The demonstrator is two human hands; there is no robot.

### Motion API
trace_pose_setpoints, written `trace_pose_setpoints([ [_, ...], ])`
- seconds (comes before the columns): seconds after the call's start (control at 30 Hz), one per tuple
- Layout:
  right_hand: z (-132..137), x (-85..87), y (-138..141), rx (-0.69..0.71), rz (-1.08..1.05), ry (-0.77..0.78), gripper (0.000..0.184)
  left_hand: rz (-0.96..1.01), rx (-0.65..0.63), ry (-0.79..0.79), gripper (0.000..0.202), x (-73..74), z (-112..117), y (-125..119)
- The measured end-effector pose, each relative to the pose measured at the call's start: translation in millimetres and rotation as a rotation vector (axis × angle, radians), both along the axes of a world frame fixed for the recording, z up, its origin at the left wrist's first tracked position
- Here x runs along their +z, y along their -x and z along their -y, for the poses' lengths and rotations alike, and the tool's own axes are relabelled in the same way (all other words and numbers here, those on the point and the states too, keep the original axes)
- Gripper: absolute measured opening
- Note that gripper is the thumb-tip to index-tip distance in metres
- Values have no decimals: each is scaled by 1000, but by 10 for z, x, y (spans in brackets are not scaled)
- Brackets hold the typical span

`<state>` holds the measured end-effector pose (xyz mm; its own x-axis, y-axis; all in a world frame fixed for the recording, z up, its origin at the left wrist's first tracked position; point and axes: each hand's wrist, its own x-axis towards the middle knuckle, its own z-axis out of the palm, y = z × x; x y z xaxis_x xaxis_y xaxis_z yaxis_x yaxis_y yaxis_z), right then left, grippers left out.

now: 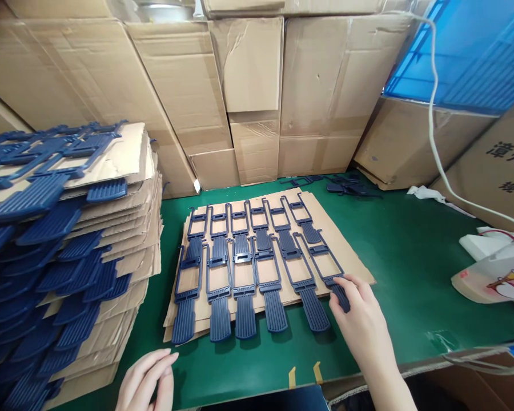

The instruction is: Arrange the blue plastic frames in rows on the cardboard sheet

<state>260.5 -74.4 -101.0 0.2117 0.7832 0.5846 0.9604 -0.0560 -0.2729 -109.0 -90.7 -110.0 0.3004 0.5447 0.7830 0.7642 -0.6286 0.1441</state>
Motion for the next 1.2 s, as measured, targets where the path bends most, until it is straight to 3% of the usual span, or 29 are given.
trace_pose_setpoints([
  [0.23,8,152,-155,-156,-195,3,41,76,81,64,24,-27,41,19],
  [0.3,-67,196,-325,-251,-280,96,47,134,149,127,22,-18,51,10],
  [0.37,-181,209,-515,-313,-404,283,54,174,188,171,20,-3,50,-2],
  [0.47,-342,182,-747,-315,-584,491,55,213,219,223,18,-8,32,3],
  [0.63,-428,129,-907,-276,-723,544,46,336,293,299,17,-89,21,73],
  [0.8,-461,124,-989,-238,-742,689,31,356,193,173,17,-123,84,82],
  [0.9,-465,113,-1033,-158,-793,700,34,363,167,116,19,-114,111,69],
  [1.03,-401,28,-1162,-84,-1078,661,38,381,174,127,18,-124,120,69],
  [1.13,-338,-76,-1339,-100,-1294,623,36,486,224,283,11,-108,98,65],
  [1.2,-310,-132,-1457,-103,-1406,556,29,643,251,517,15,-38,55,46],
])
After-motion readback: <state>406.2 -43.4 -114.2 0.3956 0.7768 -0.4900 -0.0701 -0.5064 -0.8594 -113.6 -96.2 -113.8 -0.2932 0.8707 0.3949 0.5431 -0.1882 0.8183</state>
